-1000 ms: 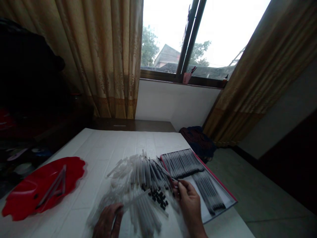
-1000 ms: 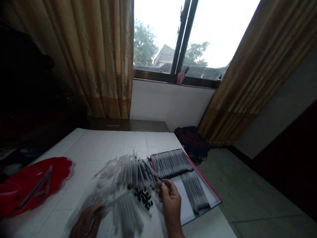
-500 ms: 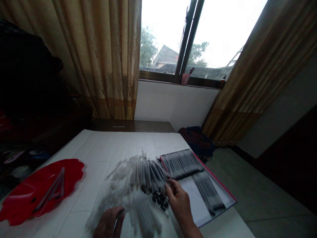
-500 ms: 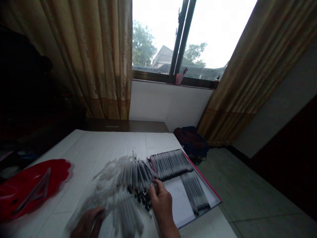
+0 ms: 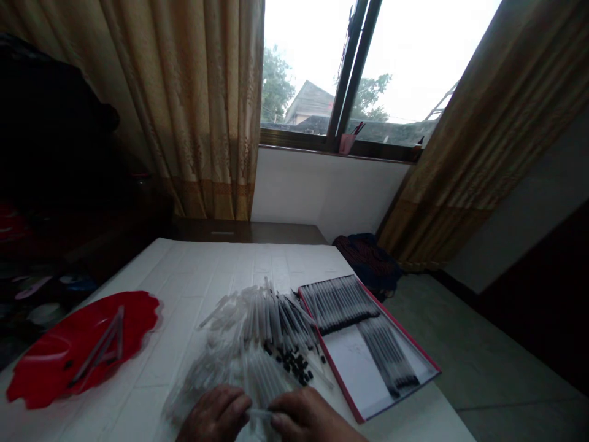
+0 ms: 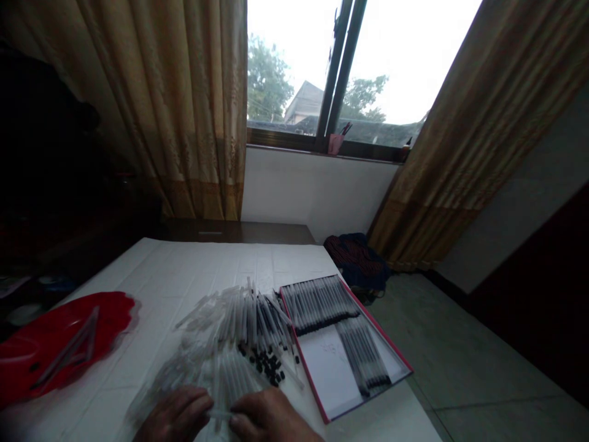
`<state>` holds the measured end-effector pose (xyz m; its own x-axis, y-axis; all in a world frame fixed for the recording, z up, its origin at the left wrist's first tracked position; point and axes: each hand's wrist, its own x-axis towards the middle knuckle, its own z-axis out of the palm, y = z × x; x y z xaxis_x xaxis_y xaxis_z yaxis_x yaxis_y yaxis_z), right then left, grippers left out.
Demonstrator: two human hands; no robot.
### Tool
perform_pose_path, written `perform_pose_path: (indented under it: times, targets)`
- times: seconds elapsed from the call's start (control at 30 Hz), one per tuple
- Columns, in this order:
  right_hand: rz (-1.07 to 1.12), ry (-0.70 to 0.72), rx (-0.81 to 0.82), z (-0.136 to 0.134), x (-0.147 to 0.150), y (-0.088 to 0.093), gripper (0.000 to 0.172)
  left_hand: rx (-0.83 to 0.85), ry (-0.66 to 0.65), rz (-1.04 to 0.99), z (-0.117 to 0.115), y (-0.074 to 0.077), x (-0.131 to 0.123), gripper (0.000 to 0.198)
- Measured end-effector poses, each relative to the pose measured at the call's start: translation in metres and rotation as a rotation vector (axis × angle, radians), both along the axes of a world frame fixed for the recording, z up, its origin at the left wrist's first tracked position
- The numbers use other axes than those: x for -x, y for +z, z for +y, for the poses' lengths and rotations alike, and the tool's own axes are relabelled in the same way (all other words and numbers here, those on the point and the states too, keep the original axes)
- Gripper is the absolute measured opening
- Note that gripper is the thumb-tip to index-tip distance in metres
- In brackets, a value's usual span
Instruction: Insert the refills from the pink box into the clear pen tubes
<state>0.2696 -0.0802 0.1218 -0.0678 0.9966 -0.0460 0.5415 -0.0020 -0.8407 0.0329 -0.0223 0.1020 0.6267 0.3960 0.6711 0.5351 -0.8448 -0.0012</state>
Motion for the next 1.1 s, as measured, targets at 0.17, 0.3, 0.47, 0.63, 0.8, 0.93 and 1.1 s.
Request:
perform_pose_path:
  times: [0.17,0.3,0.47,0.63,0.8,0.93,1.1]
  targets:
    - [0.024,0.194,-0.077,0.006,0.005,-0.001,0.020,0.087,-0.038,0.128,0.006,0.003,-0.001,0.025]
    - [-0.092,0.189,-0.202,0.010,-0.012,0.005,0.022,0.084,-0.047,0.091,0.024,0.008,0.023,0.038]
    - [-0.175,-0.010,-0.186,0.015,-0.038,0.015,0.030,0.074,0.157,0.042,0.052,0.018,0.076,0.029]
    - [-0.196,-0.159,-0.201,0.024,-0.014,0.000,0.026,0.158,0.256,0.036,0.055,0.008,0.064,0.034]
    - [-0.495,-0.207,-0.224,0.025,0.004,-0.027,0.031,0.200,0.344,0.023,0.053,-0.017,0.052,0.036]
    - [-0.627,-0.210,-0.299,0.021,0.004,-0.033,0.028,0.137,0.397,0.011,0.051,-0.033,0.058,0.041]
    - [-0.630,-0.204,-0.324,0.015,0.003,-0.031,0.025,0.081,0.399,0.131,0.038,-0.048,0.056,0.056]
